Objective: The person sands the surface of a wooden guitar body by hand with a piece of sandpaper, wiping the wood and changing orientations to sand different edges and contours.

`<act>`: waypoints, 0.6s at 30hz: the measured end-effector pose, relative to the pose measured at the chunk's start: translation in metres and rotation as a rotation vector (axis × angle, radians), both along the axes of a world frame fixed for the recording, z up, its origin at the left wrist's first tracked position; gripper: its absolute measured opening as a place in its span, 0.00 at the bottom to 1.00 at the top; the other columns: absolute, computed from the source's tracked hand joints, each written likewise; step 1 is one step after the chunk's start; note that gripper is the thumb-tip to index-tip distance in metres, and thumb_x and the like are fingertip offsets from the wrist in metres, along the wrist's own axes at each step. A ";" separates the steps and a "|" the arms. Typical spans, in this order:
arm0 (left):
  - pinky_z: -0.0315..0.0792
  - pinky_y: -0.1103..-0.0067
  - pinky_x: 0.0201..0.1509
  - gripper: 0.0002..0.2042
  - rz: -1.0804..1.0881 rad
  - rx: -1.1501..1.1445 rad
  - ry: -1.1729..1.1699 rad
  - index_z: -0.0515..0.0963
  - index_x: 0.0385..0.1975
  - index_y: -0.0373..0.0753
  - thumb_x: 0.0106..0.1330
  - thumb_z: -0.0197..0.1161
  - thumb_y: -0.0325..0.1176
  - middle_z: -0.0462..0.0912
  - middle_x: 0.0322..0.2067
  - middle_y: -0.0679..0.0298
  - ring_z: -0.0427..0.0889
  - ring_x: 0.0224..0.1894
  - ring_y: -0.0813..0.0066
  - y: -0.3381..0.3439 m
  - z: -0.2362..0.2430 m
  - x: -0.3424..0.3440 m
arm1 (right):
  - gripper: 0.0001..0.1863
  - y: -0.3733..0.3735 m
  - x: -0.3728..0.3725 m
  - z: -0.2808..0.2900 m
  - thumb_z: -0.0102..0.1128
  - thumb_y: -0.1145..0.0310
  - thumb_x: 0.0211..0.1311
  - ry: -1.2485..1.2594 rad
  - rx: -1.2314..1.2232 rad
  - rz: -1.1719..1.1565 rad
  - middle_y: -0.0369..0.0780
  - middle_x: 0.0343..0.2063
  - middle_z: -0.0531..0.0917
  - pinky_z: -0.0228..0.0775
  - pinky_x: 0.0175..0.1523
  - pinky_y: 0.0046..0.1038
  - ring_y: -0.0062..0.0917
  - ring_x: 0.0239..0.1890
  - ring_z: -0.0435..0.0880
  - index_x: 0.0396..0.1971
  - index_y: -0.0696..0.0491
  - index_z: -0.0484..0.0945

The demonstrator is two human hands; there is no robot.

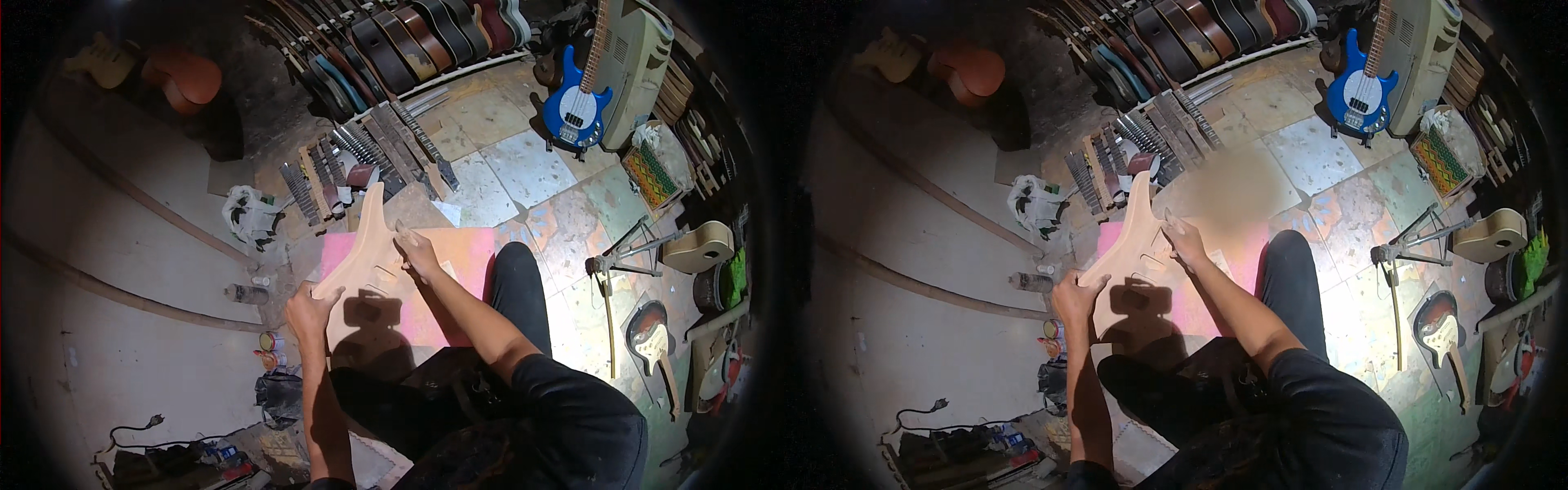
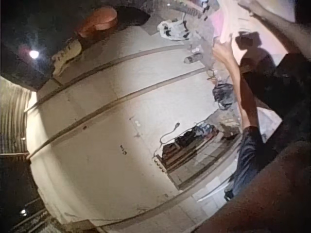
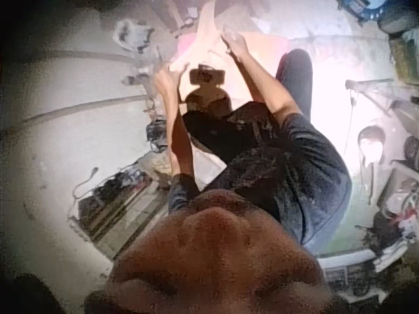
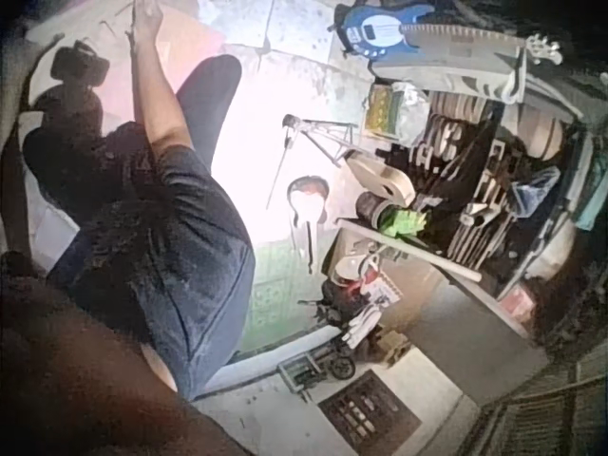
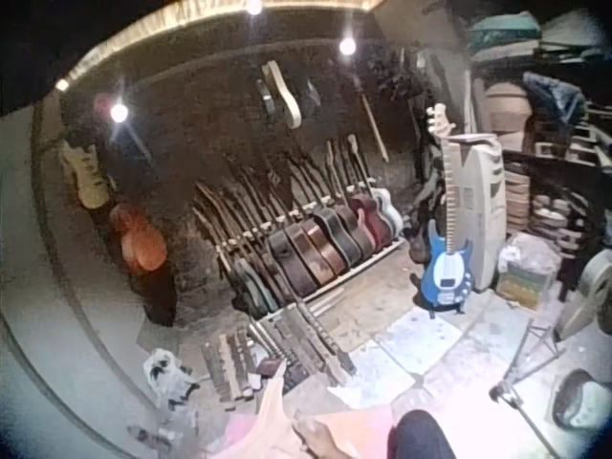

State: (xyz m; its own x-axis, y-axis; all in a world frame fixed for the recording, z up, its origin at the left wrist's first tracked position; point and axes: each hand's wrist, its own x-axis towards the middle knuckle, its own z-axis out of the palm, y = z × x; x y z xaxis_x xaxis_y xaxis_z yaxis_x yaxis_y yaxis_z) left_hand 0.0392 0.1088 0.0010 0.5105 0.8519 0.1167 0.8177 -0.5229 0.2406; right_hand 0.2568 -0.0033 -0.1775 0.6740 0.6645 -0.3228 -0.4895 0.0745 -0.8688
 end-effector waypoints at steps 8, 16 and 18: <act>0.81 0.57 0.39 0.29 -0.041 0.079 -0.001 0.89 0.36 0.41 0.45 0.83 0.60 0.89 0.27 0.48 0.89 0.33 0.43 -0.006 0.000 0.005 | 0.26 0.011 0.000 -0.010 0.68 0.57 0.73 0.103 0.071 -0.040 0.30 0.38 0.80 0.67 0.25 0.20 0.14 0.28 0.71 0.67 0.47 0.79; 0.80 0.57 0.37 0.29 -0.046 0.083 -0.007 0.89 0.36 0.41 0.45 0.82 0.61 0.88 0.26 0.47 0.89 0.32 0.44 0.000 -0.005 0.001 | 0.27 0.008 0.000 -0.012 0.68 0.61 0.73 0.190 0.077 -0.025 0.30 0.34 0.79 0.67 0.25 0.19 0.13 0.19 0.65 0.69 0.48 0.77; 0.80 0.57 0.37 0.29 -0.038 0.083 0.006 0.89 0.36 0.41 0.45 0.82 0.61 0.88 0.25 0.47 0.88 0.32 0.43 -0.002 -0.004 0.001 | 0.26 0.006 -0.001 -0.010 0.68 0.62 0.73 0.193 0.083 -0.027 0.29 0.33 0.79 0.68 0.25 0.19 0.12 0.20 0.66 0.68 0.47 0.78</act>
State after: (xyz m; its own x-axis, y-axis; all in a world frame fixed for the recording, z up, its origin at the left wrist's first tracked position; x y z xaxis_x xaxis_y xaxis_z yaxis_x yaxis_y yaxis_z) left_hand 0.0406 0.1066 -0.0030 0.5431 0.8194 0.1831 0.7983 -0.5715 0.1899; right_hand 0.2562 0.0027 -0.1875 0.6229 0.6769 -0.3921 -0.6429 0.1573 -0.7497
